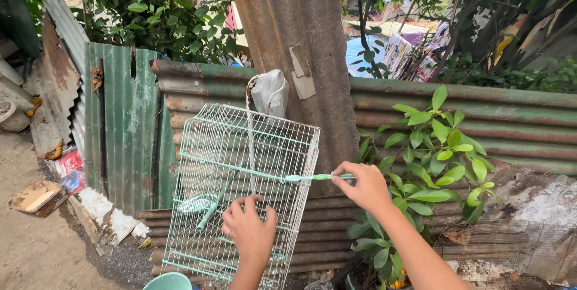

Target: Cleaning a bird cage with a toothbrush and soapy water.

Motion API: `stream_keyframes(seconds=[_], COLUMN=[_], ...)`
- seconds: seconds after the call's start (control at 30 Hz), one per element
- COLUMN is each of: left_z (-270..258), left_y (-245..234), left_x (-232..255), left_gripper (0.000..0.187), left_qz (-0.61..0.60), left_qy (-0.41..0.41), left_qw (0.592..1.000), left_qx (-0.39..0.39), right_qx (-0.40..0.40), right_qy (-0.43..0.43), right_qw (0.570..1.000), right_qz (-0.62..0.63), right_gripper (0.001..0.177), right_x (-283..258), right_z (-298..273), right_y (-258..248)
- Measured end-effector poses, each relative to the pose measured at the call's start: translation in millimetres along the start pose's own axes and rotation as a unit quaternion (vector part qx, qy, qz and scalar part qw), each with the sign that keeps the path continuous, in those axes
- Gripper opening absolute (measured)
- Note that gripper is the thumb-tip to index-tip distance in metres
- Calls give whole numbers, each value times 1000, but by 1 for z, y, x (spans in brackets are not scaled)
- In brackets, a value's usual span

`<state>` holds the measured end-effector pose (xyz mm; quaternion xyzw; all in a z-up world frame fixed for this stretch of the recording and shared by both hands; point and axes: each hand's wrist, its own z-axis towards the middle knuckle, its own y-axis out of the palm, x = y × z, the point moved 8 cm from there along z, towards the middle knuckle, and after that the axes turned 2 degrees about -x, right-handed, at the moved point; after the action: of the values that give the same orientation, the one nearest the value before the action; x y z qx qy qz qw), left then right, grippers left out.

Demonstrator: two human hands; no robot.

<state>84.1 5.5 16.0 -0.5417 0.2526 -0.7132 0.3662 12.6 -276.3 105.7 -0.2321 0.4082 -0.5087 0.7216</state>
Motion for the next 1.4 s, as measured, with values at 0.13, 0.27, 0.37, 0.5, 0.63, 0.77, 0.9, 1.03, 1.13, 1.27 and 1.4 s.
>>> stream_keyframes(seconds=[0.13,0.27,0.37,0.5,0.63,0.77,0.9,1.03,1.13,1.27,1.4], left_z=[8,16,23,29,42,68,88,101,108,117,124], left_y=[10,10,10,0,-13,-25,-42,-48,-50,-42,-43], left_x=[8,19,24,34,51,64,83,92,95,86,79], left_gripper=[34,33,31,29,29,29,31,31,31,31,32], left_qz=[-61,-89,-95,-112,-118,-114,-101,-79,-77,-53,-26], left_qy=[83,96,94,93,135,153,184,185,210,193,177], left_qw=[995,991,990,988,984,982,978,979,974,980,984], left_qx=[-11,-33,-38,-45,4,7,24,14,29,-7,-26], right_qx=[-8,-44,-62,-91,-90,-74,-57,-63,-78,-69,-78], right_qy=[186,263,232,306,308,254,311,310,258,240,258], right_qw=[982,962,963,945,947,959,949,949,962,968,962], right_qz=[22,66,124,77,38,100,-4,-11,40,20,38], right_gripper=[23,22,22,24,25,24,24,25,25,24,24], right_x=[7,42,75,67,84,95,90,93,92,84,80], right_z=[25,34,38,44,52,62,66,74,80,89,98], right_y=[-19,-9,11,4,11,24,18,24,36,34,36])
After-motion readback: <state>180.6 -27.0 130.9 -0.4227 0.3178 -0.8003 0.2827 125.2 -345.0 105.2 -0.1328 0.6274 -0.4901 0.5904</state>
